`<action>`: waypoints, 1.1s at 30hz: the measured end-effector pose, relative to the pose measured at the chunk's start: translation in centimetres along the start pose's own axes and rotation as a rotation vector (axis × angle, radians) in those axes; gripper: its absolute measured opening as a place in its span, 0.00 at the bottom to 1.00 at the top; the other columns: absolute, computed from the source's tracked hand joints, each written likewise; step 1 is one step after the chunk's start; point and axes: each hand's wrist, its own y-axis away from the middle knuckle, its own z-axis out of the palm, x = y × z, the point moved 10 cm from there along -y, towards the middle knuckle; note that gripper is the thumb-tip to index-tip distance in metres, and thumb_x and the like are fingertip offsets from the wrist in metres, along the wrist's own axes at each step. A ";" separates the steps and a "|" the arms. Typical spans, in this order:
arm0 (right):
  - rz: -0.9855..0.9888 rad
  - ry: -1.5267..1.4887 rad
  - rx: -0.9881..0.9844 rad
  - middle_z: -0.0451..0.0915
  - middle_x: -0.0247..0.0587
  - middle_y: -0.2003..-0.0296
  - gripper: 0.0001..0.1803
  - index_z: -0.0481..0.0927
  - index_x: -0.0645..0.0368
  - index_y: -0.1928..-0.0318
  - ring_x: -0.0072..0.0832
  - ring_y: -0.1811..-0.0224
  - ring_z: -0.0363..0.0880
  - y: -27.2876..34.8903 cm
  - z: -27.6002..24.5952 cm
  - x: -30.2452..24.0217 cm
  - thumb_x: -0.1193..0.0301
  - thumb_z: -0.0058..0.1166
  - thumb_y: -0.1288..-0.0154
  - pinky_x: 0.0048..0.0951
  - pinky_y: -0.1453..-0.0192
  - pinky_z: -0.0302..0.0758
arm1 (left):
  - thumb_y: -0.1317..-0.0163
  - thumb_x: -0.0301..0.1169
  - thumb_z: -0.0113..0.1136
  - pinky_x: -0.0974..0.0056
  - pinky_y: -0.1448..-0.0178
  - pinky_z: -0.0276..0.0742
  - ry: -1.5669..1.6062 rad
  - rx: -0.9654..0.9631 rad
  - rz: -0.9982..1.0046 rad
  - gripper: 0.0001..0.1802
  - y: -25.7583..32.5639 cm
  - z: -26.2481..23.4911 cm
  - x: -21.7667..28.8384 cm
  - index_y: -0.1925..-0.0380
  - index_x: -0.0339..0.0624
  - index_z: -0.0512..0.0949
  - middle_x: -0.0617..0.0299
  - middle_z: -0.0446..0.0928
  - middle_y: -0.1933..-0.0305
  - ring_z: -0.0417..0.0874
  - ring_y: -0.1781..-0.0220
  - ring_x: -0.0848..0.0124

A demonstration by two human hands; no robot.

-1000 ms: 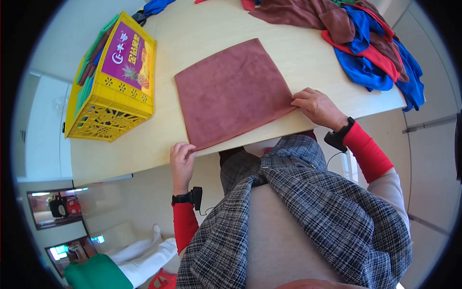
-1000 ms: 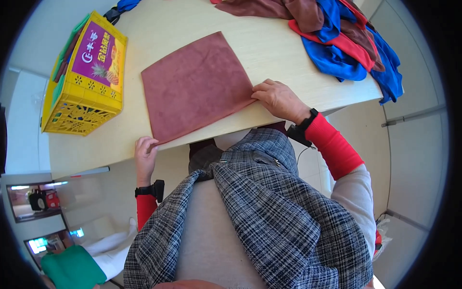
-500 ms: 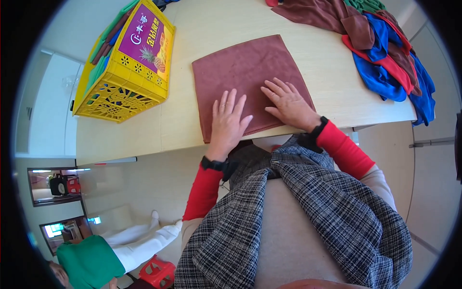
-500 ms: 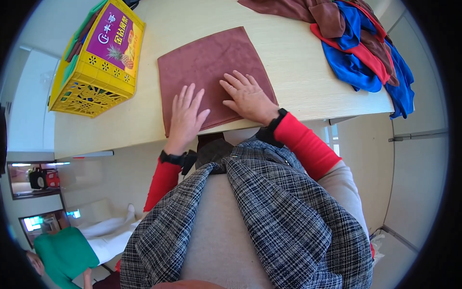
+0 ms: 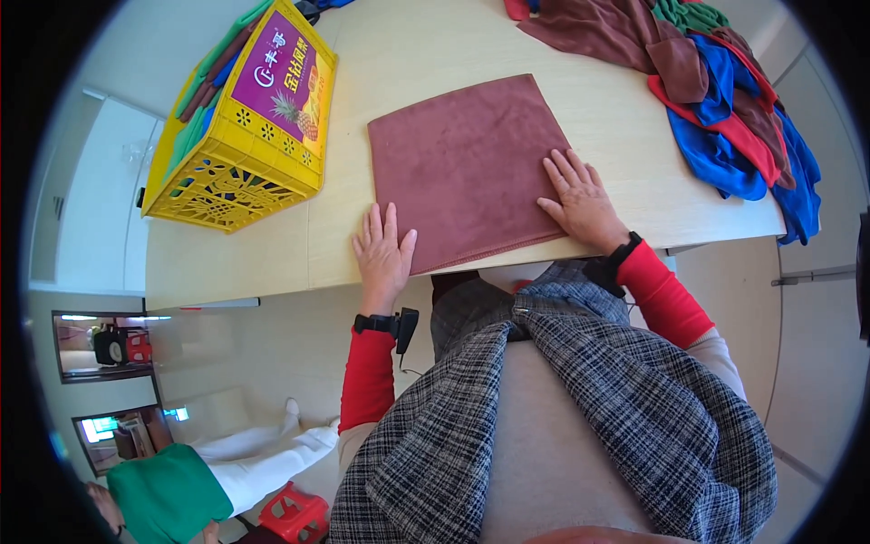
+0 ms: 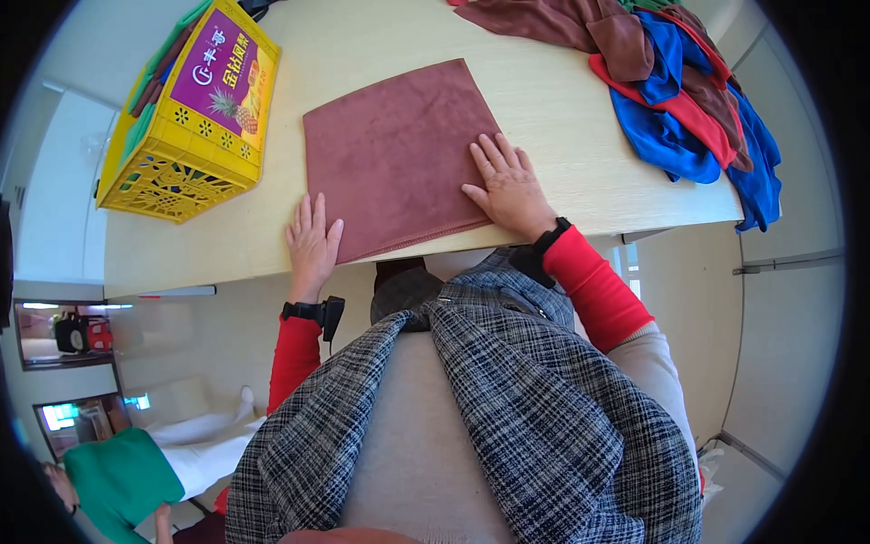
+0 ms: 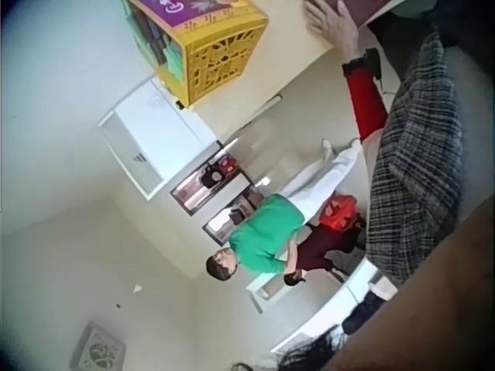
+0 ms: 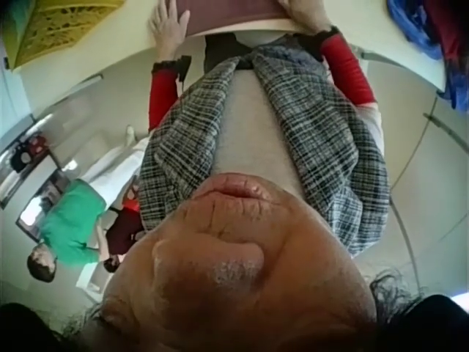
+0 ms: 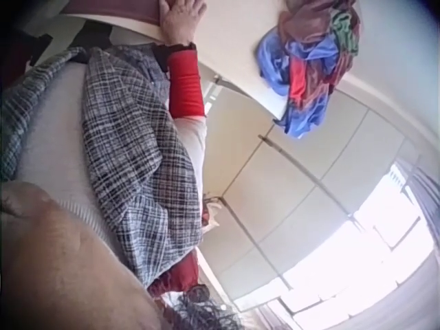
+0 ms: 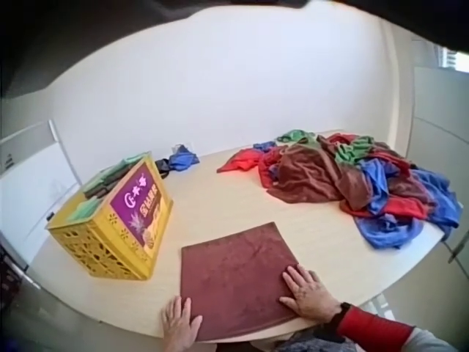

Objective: The person folds a green cloth by hand and places it on a stack, then picks up a blue cloth, folds it, and puts it into a yellow crate. Finally, they pick up a brown cloth, fold it, and place it on the table.

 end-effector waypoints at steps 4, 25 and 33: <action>0.064 0.025 -0.081 0.60 0.48 0.24 0.37 0.63 0.60 0.26 0.47 0.20 0.53 -1.5 -1.6 1.7 0.50 0.49 0.26 0.49 0.21 0.54 | 0.26 0.54 0.47 0.36 0.20 0.45 -0.130 -0.144 -0.023 0.37 -1.2 -1.3 1.3 0.23 0.50 0.58 0.49 0.51 0.18 0.49 0.17 0.51; 0.098 0.003 0.027 0.57 0.43 0.23 0.39 0.61 0.54 0.24 0.45 0.19 0.49 -13.3 3.8 5.0 0.43 0.37 0.24 0.53 0.20 0.49 | 0.24 0.55 0.41 0.38 0.19 0.40 -0.022 -0.038 0.038 0.36 -12.6 2.6 -0.1 0.22 0.55 0.56 0.55 0.49 0.16 0.45 0.15 0.54; 0.058 0.051 0.037 0.60 0.41 0.24 0.37 0.62 0.53 0.24 0.42 0.19 0.50 -17.3 2.7 1.8 0.44 0.38 0.24 0.56 0.21 0.51 | 0.24 0.53 0.41 0.36 0.19 0.40 -0.129 0.009 0.109 0.36 -16.8 -0.1 4.7 0.22 0.52 0.56 0.55 0.49 0.16 0.45 0.15 0.55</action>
